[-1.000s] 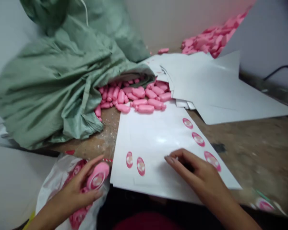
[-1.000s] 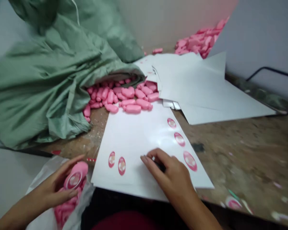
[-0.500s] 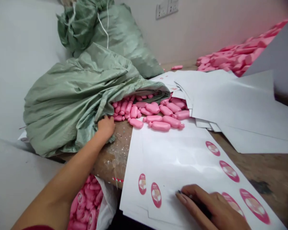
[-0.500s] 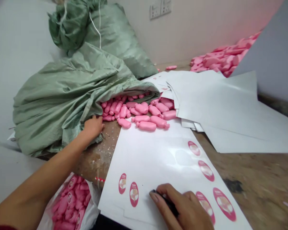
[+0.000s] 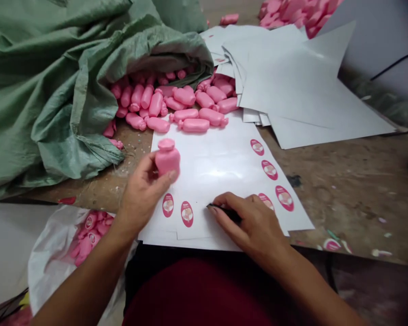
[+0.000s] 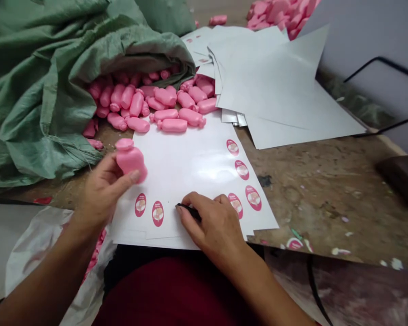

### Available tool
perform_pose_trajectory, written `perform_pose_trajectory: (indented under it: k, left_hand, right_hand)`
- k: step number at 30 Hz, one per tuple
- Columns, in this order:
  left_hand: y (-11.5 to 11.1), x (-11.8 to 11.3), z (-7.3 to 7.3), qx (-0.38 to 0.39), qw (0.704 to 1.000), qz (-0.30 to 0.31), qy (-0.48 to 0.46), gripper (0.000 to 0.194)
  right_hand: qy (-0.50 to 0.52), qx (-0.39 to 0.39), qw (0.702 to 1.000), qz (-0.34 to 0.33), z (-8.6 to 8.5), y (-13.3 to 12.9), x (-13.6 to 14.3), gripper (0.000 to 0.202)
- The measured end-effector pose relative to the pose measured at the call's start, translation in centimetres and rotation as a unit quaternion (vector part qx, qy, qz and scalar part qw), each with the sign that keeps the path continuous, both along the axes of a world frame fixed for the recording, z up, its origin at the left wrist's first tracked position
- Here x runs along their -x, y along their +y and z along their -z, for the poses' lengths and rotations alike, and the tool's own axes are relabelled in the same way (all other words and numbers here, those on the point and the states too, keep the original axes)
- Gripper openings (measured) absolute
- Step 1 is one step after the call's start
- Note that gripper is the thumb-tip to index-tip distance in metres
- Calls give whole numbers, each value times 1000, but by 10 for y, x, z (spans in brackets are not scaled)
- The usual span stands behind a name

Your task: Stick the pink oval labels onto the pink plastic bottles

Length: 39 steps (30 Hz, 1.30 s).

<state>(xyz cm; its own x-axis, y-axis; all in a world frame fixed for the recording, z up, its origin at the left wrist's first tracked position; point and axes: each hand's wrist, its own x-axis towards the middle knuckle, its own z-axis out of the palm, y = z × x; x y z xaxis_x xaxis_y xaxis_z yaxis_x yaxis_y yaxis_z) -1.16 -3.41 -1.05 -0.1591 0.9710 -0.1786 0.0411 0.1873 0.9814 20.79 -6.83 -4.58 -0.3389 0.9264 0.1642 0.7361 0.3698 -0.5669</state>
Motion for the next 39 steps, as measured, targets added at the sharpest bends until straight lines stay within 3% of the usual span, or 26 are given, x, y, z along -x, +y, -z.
perform_pose_trajectory:
  k: [3,7,13,18,26,39]
  left_hand:
    - [-16,-16,16,60,991,56,-103,38]
    - [-15,-18,25,84,983,48,-159,40]
    - [-12,-23,24,102,970,36,-218,45]
    - [-10,-28,22,126,956,-2,-264,34]
    - [-11,-29,22,132,956,-12,-263,34]
    - [-9,-27,22,148,942,-26,-301,21]
  right_hand:
    - [-7,-14,1000,-8,-1,0,6,16]
    - [0,-26,999,-26,-1,0,16,15]
    - [-14,-41,998,-36,4,0,25,14]
    - [-52,-71,996,-22,9,1,28,11]
    - [-93,-123,988,-25,4,0,33,17]
    - [-57,-101,993,-15,4,2,33,14]
